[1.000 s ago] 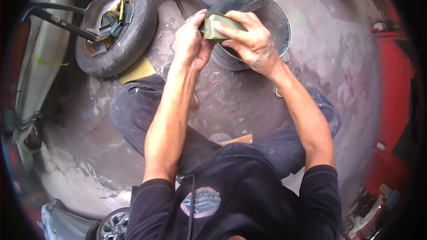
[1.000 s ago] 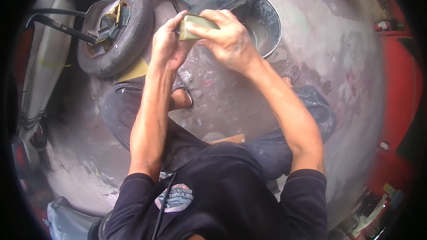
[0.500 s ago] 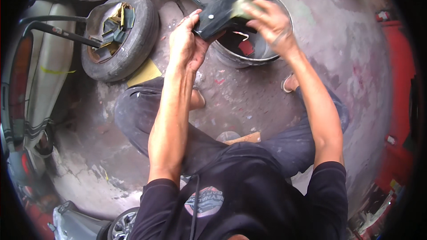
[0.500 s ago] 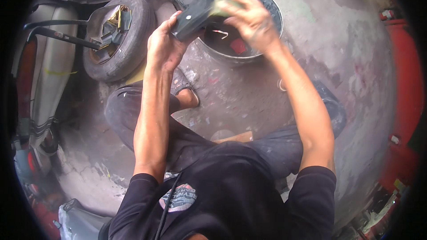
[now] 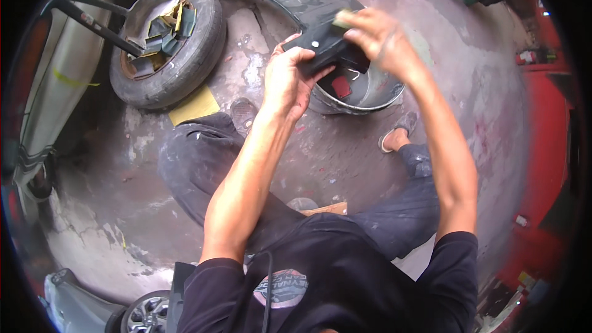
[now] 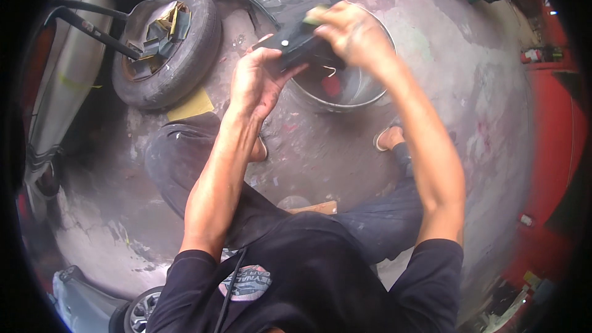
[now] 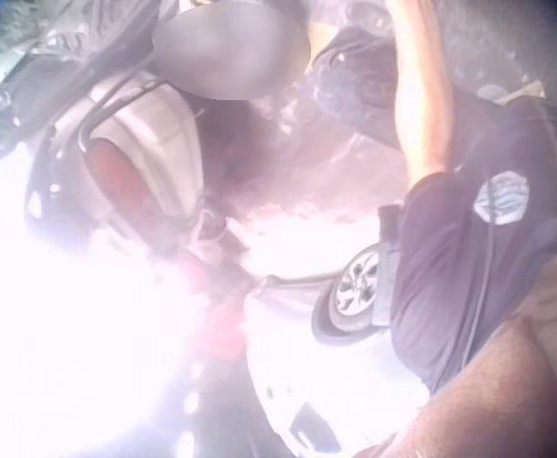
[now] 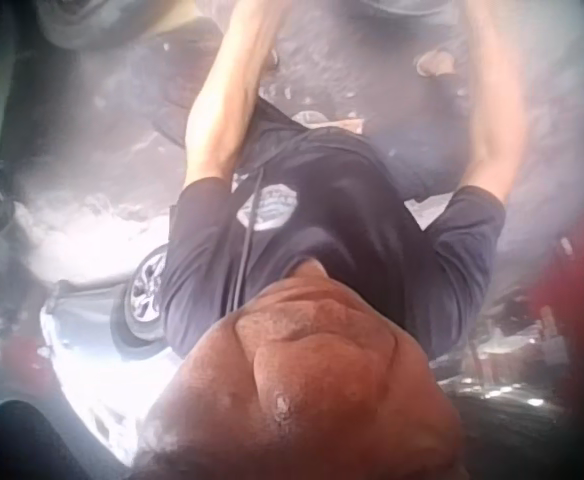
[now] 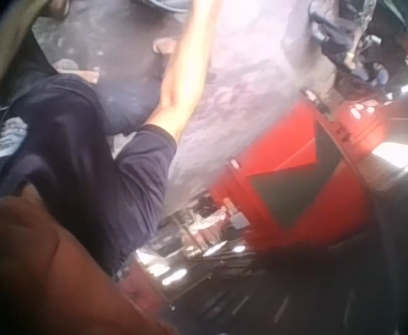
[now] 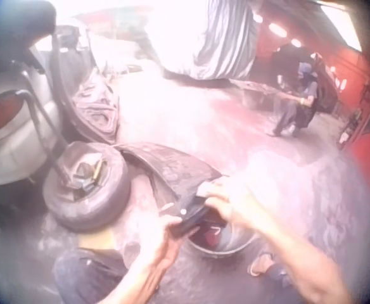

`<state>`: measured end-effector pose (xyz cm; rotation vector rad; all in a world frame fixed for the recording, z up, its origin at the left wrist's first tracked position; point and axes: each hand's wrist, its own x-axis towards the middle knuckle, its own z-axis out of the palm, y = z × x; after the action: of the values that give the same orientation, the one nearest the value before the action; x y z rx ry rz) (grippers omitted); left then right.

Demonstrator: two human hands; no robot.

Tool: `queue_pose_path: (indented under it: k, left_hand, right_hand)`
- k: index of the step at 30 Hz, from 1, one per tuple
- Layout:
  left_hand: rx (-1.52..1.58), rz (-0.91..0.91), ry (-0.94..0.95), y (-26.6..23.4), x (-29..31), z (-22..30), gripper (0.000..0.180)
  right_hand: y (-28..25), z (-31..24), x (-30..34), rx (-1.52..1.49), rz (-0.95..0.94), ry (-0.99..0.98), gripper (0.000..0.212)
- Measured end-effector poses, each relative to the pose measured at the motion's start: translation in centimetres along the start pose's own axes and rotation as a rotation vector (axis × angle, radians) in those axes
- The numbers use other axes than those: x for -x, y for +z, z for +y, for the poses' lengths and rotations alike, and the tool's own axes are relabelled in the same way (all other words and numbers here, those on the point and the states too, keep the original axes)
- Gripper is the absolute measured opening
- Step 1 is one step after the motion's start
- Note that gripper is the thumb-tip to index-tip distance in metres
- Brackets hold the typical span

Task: The person sits on the floor and sands a black plastic car part, likely a bumper or trim, using a sanding block. They repeatedly dip the block into a bucket of water and scrub the surface of the part, flipping it over to work on different sections.

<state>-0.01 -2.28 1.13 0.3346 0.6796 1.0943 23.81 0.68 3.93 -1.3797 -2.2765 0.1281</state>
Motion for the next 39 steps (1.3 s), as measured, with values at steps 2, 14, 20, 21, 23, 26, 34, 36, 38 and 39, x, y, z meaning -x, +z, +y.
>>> queue_pose_path:
  k: [2, 14, 20, 21, 23, 26, 34, 36, 38, 39]
  left_hand:
    - [0.021, -0.022, -0.017, -0.7, 0.2, 0.2, 0.045]
    - [0.074, -0.030, -0.037, -1.5, 0.5, 0.5, 0.049]
    - [0.025, 0.012, -0.003, -0.3, 0.0, 0.1, 0.055]
    - [0.009, 0.032, 0.005, -0.5, 0.2, 0.2, 0.057]
    - [-0.038, 0.055, 0.011, -0.6, 0.2, 0.4, 0.061]
    - [-0.095, 0.043, 0.081, -0.7, 0.1, 0.3, 0.065]
    - [-0.186, 0.071, 0.092, -0.2, 0.1, 0.4, 0.065]
    - [-0.177, 0.061, 0.080, -0.3, 0.6, 0.5, 0.064]
    - [-0.171, 0.038, 0.084, 0.2, 0.4, 0.4, 0.063]
    - [-0.204, 0.036, 0.042, 0.2, 0.0, 0.1, 0.063]
  right_hand:
    - [-0.2, -5.6, -0.7, -0.091, -0.024, -0.042, 0.033]
    - [-1.2, -2.4, -1.7, -0.301, -0.195, -0.062, 0.038]
    - [-1.6, 4.2, -0.6, -0.217, -0.111, 0.078, 0.036]
    - [-1.0, 1.6, -0.8, -0.198, -0.090, -0.025, 0.036]
    - [-0.7, -2.2, -1.4, -0.213, -0.140, -0.040, 0.038]
    - [-1.1, 0.5, -1.5, -0.275, -0.176, -0.035, 0.041]
    - [-0.9, -2.5, -1.0, -0.165, -0.153, -0.084, 0.038]
    - [-1.5, 0.3, -1.4, -0.268, -0.197, -0.034, 0.038]
    - [-2.7, 7.1, -0.7, -0.284, -0.165, 0.141, 0.039]
    - [-2.9, 9.0, 0.5, -0.244, -0.160, 0.210, 0.038]
